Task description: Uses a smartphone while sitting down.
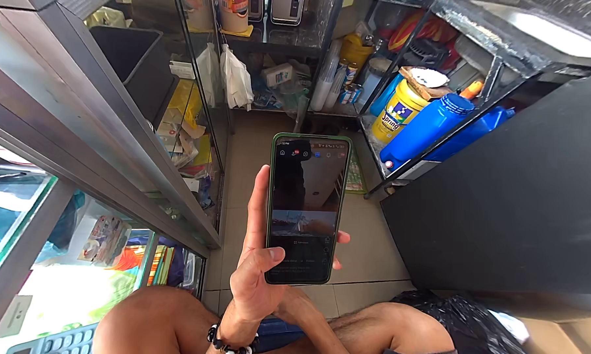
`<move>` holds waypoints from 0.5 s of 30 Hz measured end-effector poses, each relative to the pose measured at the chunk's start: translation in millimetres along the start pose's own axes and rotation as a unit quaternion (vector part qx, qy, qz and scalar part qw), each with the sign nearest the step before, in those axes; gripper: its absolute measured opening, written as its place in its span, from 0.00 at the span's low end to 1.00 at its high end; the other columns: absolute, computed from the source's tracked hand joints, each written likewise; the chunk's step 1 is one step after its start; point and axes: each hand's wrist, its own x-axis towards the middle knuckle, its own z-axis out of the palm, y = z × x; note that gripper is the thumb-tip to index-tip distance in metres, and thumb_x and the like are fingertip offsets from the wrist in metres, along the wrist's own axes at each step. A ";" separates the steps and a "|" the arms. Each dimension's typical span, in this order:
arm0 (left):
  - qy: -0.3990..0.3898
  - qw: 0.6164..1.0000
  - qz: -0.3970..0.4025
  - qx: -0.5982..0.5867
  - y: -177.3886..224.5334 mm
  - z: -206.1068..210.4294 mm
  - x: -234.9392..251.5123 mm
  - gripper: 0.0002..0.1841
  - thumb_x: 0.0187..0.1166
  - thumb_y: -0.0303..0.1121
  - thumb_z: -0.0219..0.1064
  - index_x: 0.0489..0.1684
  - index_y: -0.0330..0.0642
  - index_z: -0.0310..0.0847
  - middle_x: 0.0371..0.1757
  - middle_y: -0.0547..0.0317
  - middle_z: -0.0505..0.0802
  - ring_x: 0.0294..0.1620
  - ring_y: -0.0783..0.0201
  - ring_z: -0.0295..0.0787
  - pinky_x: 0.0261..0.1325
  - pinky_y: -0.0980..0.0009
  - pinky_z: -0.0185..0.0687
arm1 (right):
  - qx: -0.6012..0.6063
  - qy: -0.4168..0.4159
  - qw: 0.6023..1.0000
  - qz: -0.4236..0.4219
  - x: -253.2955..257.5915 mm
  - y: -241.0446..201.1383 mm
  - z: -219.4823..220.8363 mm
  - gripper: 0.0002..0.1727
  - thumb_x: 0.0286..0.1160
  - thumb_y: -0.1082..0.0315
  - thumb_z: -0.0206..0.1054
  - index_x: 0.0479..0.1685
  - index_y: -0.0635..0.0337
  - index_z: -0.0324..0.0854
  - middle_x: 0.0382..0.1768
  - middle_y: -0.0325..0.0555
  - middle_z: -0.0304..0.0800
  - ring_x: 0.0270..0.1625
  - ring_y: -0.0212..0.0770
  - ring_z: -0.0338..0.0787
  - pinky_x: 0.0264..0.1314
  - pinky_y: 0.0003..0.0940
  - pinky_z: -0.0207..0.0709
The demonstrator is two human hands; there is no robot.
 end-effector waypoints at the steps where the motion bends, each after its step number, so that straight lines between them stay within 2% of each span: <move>1: 0.001 1.000 0.000 -0.001 -0.3 -0.3 -0.1 0.44 0.76 0.31 0.54 0.93 0.77 0.35 0.76 0.32 0.75 0.65 0.29 0.82 0.55 0.37 0.86 | 0.006 -0.004 1.000 -0.001 0.3 0.5 -0.3 0.23 0.84 0.58 0.62 0.74 0.57 0.80 0.66 0.61 0.87 0.69 0.62 0.85 0.71 0.64 0.71; 7: 0.005 1.000 -0.001 -0.004 -0.2 0.0 -0.4 0.44 0.76 0.31 0.54 0.93 0.78 0.36 0.76 0.32 0.75 0.66 0.29 0.82 0.55 0.37 0.86 | -0.009 -0.004 1.000 0.002 -2.4 -2.5 -1.2 0.23 0.85 0.57 0.61 0.74 0.55 0.80 0.64 0.59 0.87 0.68 0.59 0.85 0.70 0.61 0.73; 10: 0.006 1.000 0.000 -0.004 -0.6 0.4 -0.4 0.44 0.76 0.31 0.53 0.93 0.77 0.36 0.77 0.32 0.75 0.66 0.29 0.82 0.56 0.37 0.85 | 0.001 -0.016 1.000 0.003 -6.2 -5.7 -6.1 0.24 0.85 0.59 0.60 0.75 0.59 0.78 0.68 0.62 0.85 0.71 0.61 0.83 0.74 0.62 0.70; 15: 0.008 1.000 0.000 -0.004 -1.0 0.5 -0.4 0.44 0.76 0.31 0.53 0.93 0.77 0.36 0.77 0.32 0.74 0.65 0.29 0.82 0.55 0.37 0.86 | -0.001 -0.010 1.000 -0.002 -3.4 -2.6 -3.3 0.24 0.86 0.57 0.60 0.75 0.59 0.78 0.67 0.62 0.86 0.70 0.62 0.84 0.73 0.63 0.70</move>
